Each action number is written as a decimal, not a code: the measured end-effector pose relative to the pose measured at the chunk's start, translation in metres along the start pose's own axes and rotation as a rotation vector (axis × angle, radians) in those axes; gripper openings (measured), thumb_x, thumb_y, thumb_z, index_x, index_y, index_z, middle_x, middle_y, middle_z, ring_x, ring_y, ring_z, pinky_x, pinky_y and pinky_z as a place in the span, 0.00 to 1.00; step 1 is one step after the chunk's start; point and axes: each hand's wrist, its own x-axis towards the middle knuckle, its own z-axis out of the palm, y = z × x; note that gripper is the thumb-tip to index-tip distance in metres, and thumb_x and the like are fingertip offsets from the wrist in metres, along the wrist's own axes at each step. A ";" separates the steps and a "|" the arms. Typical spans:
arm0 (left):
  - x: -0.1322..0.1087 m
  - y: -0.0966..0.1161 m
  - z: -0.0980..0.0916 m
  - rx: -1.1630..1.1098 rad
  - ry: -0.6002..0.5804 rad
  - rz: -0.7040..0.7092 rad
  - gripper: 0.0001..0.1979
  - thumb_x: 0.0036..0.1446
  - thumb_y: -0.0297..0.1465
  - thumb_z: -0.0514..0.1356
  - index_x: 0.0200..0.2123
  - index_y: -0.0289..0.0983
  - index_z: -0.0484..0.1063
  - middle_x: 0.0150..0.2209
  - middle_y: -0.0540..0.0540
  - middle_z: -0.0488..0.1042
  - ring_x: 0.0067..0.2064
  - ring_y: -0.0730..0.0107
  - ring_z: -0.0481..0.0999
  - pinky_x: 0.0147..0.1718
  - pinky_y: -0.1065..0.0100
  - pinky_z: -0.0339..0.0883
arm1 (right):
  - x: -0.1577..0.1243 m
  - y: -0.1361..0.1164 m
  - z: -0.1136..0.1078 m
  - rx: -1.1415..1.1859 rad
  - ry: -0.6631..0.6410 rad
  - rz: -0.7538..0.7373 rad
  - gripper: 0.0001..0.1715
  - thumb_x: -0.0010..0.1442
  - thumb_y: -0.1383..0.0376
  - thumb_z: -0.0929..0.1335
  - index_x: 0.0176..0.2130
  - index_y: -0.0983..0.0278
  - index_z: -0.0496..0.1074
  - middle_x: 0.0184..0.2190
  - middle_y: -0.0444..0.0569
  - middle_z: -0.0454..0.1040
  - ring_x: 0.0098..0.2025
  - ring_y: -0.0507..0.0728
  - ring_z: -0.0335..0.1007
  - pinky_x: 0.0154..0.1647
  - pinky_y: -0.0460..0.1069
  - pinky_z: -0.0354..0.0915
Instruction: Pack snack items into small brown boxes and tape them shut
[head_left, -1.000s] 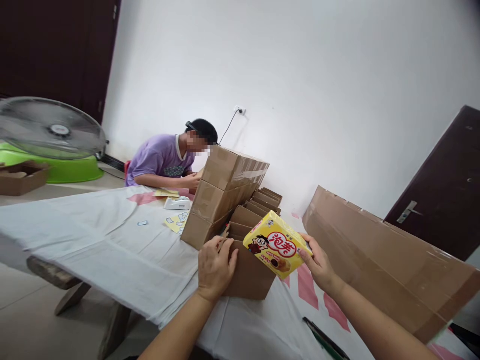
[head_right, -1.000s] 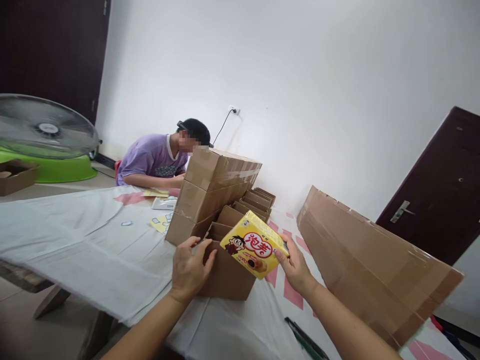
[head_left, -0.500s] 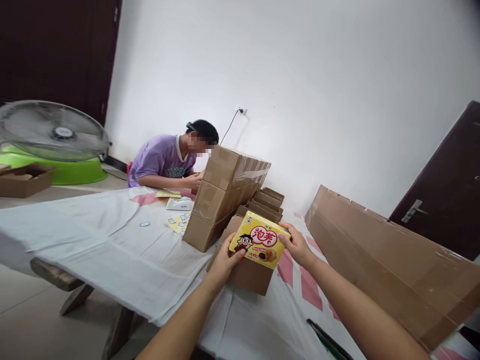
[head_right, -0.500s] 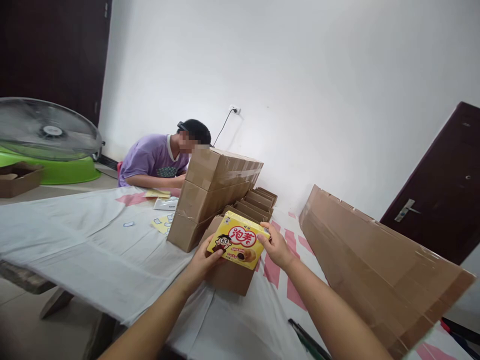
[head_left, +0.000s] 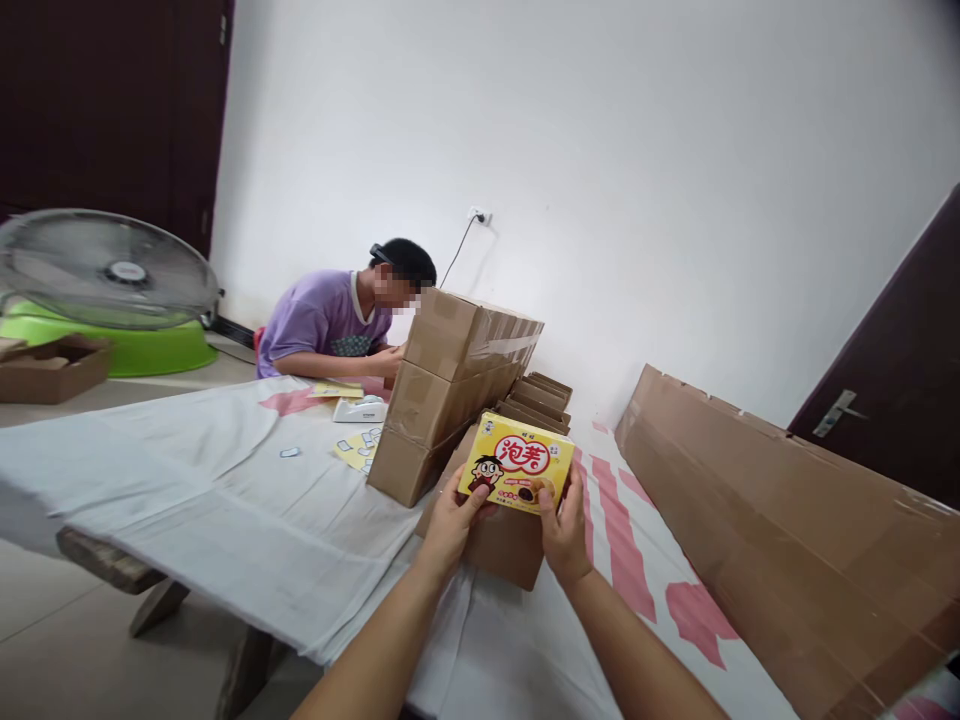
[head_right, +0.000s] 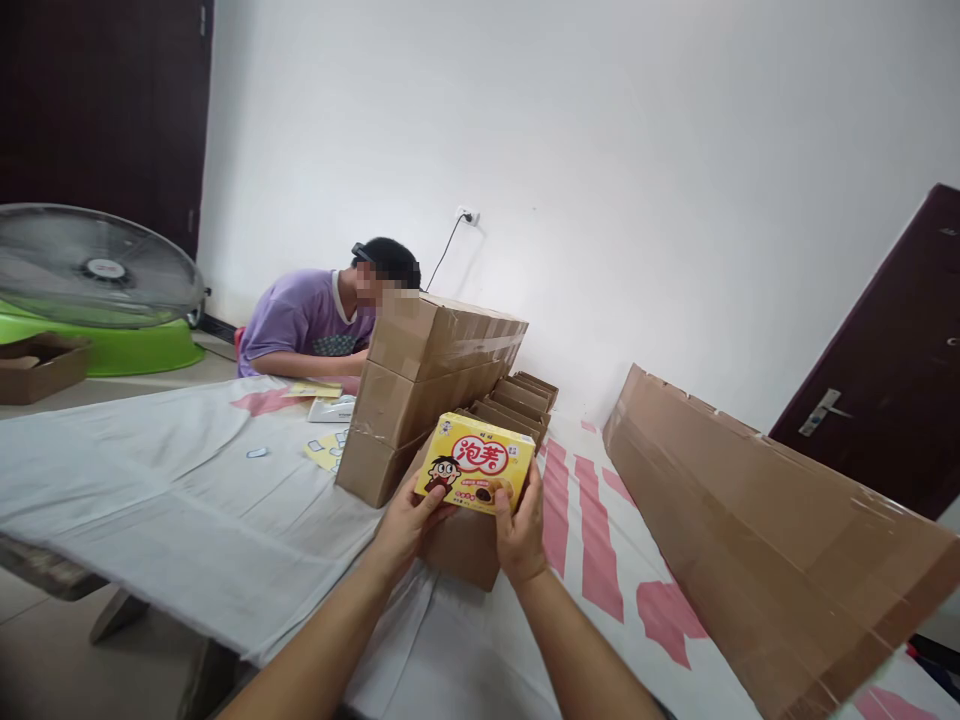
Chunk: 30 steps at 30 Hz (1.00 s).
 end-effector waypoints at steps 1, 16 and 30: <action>0.000 0.000 0.000 -0.001 -0.005 0.001 0.33 0.40 0.39 0.72 0.50 0.38 0.69 0.46 0.43 0.75 0.46 0.57 0.76 0.35 0.65 0.75 | -0.009 0.001 0.006 -0.055 0.037 -0.012 0.35 0.66 0.55 0.58 0.66 0.64 0.42 0.64 0.61 0.53 0.65 0.64 0.50 0.62 0.64 0.54; -0.004 -0.009 -0.010 0.164 0.008 0.034 0.35 0.45 0.42 0.69 0.57 0.42 0.65 0.54 0.43 0.72 0.52 0.56 0.73 0.36 0.69 0.72 | -0.080 0.029 0.041 -0.197 0.164 -0.035 0.44 0.65 0.56 0.61 0.68 0.62 0.30 0.67 0.64 0.40 0.67 0.74 0.41 0.59 0.74 0.52; -0.013 0.000 -0.015 0.393 0.089 0.056 0.24 0.46 0.48 0.66 0.38 0.35 0.68 0.31 0.48 0.76 0.30 0.69 0.75 0.29 0.71 0.69 | -0.085 0.012 0.028 0.180 0.127 0.202 0.38 0.64 0.47 0.50 0.65 0.64 0.36 0.61 0.64 0.51 0.63 0.69 0.52 0.59 0.64 0.56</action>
